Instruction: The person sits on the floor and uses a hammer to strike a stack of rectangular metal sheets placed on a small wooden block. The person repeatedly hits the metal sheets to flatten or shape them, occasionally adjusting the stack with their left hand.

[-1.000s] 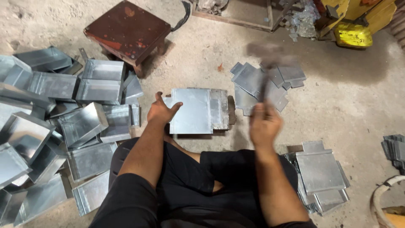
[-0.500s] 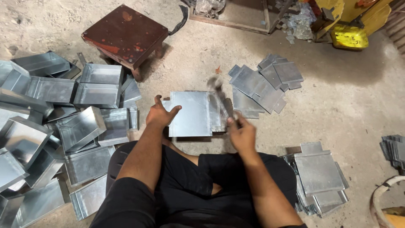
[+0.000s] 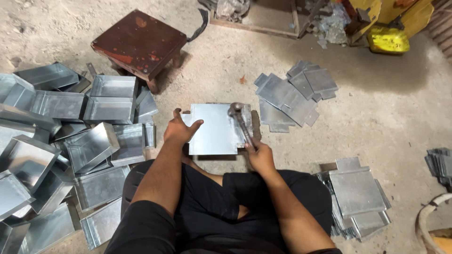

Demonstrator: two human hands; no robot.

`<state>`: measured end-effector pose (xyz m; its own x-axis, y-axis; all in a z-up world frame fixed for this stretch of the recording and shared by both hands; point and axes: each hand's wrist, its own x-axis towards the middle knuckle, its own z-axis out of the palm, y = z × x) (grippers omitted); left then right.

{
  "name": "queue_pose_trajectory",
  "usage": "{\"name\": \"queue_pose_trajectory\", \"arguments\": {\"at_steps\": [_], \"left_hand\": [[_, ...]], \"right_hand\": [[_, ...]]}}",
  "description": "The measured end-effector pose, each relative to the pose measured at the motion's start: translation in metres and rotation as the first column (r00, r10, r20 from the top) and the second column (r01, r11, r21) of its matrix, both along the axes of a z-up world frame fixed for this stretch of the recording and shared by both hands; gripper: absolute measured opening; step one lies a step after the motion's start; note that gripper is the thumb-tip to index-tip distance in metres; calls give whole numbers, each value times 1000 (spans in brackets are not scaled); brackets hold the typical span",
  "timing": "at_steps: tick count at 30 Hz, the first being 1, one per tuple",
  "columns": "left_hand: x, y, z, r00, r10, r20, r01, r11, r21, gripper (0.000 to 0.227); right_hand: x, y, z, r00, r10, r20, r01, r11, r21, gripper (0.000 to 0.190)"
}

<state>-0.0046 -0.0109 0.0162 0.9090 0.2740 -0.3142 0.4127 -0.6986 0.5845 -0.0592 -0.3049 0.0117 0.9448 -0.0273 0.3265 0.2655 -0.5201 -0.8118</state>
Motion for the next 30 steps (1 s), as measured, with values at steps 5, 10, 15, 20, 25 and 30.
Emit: {"name": "queue_pose_trajectory", "arguments": {"at_steps": [5, 10, 15, 20, 25, 30], "left_hand": [[-3, -1, 1, 996, -9, -88, 9, 1000, -3, 117], [-3, 1, 5, 999, -12, -49, 10, 999, -38, 117], [-6, -2, 1, 996, -7, -93, 6, 1000, -7, 116], [-5, 0, 1, 999, -5, -34, 5, 1000, -10, 116], [-1, 3, -6, 999, -35, -22, 34, 999, -29, 117], [-1, 2, -6, 1000, -24, 11, 24, 999, -24, 116]], "right_hand": [[2, -16, 74, 990, -58, 127, 41, 990, 132, 39], [-3, -24, 103, 861, -36, 507, -206, 887, 413, 36], [5, -8, 10, 907, -7, 421, -60, 988, 145, 39], [20, -14, 5, 984, -159, -85, 151, 984, -94, 32], [18, -37, 66, 965, -58, 254, -35, 937, 347, 34], [14, -21, 45, 889, -59, 453, -137, 911, 388, 36]]}}
